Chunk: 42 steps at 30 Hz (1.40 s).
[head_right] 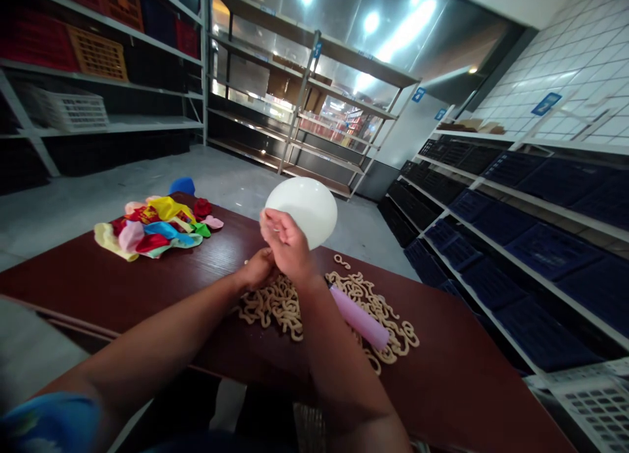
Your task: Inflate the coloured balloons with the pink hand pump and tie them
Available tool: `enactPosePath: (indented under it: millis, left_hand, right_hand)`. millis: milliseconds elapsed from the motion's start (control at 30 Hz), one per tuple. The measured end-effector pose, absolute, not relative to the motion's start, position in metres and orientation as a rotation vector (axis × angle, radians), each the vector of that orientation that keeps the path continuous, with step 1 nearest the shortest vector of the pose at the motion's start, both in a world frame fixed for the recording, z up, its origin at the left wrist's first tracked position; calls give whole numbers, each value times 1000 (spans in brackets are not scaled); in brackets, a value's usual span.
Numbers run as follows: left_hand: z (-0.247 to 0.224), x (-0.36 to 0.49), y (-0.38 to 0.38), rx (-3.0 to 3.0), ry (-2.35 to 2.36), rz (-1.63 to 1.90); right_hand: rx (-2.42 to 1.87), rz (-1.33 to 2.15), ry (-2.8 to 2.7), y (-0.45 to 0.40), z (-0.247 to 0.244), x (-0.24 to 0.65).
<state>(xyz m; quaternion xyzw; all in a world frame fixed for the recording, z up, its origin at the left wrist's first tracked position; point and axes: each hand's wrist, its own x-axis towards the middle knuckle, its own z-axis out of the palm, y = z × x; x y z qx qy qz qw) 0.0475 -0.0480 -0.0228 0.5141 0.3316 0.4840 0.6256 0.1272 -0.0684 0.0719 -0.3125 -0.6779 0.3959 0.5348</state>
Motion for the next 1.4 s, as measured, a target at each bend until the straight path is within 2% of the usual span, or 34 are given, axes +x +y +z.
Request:
enactPosePath:
  millis: [100, 233, 333, 433, 667, 900, 1100, 1267, 1400]
  left_hand:
    - [-15, 43, -46, 770, 473, 1076]
    - [-4, 35, -47, 543, 225, 998]
    - [0, 33, -52, 482, 103, 906]
    - [3, 36, -60, 444, 24, 800]
    - [4, 40, -67, 347, -5, 732]
    - [6, 30, -54, 413, 222, 874]
    - [-5, 34, -42, 801, 805, 1048]
    - [-18, 33, -34, 1384, 1313, 1200]
    - [-23, 31, -32, 1662, 1470, 1237]
  right_hand:
    - [-762, 888, -1695, -71, 69, 127]
    - [-1065, 725, -1351, -68, 33, 153]
    - [-1189, 986, -1181, -58, -4, 165]
    - [-1071, 1317, -1082, -52, -25, 162]
    - [-874, 1647, -1113, -59, -21, 149]
    - [-1151, 1041, -1249, -53, -28, 160]
    - [-1335, 611, -1342, -56, -18, 166]
    - [-1253, 523, -1629, -67, -6, 163]
    - [-1106, 486, -1849, -69, -3, 165]
